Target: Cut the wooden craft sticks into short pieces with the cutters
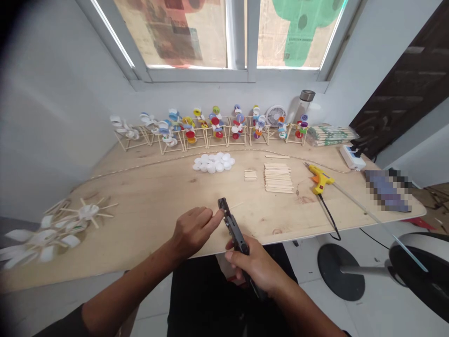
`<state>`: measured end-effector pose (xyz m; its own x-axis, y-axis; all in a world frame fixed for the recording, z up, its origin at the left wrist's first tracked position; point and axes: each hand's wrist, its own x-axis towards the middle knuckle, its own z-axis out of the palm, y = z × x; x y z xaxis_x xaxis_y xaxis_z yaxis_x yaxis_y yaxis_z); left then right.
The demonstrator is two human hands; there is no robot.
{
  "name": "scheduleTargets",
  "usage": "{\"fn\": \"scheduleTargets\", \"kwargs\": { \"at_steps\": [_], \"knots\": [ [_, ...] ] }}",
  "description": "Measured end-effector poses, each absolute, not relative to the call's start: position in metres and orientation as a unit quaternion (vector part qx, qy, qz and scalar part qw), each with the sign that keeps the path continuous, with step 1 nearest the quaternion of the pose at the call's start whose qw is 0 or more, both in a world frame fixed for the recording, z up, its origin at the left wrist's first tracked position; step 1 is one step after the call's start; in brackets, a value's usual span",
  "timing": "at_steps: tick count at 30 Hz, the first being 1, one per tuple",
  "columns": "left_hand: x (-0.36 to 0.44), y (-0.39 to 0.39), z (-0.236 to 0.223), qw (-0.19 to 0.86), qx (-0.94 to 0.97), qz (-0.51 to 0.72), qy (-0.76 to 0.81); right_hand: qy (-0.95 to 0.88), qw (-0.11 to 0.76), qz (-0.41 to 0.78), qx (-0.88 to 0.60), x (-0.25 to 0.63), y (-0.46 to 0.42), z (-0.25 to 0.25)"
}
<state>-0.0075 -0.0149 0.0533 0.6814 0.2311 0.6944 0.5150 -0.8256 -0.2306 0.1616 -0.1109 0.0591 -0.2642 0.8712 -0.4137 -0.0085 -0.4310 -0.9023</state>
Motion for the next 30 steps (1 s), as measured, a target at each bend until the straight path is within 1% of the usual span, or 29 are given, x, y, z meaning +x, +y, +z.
{"fn": "scheduleTargets", "kwargs": {
  "at_steps": [7,15,23,25,30],
  "knots": [
    [-0.016,-0.012,0.062,0.221,-0.913,-0.308,-0.149,-0.417,0.322,0.69,-0.497,0.161,-0.111,0.058],
    [-0.015,-0.012,0.059,0.188,-0.905,-0.346,-0.16,-0.453,0.322,0.645,-0.524,0.156,-0.113,0.061],
    [-0.021,-0.014,0.055,0.156,-0.909,-0.357,-0.151,-0.435,0.314,0.692,-0.483,0.156,-0.118,0.079],
    [-0.021,-0.016,0.053,0.146,-0.908,-0.359,-0.158,-0.448,0.309,0.671,-0.503,0.154,-0.12,0.079],
    [-0.018,-0.022,0.05,0.122,-0.888,-0.406,-0.179,-0.497,0.319,0.555,-0.585,0.148,-0.124,0.072]
  ]
}}
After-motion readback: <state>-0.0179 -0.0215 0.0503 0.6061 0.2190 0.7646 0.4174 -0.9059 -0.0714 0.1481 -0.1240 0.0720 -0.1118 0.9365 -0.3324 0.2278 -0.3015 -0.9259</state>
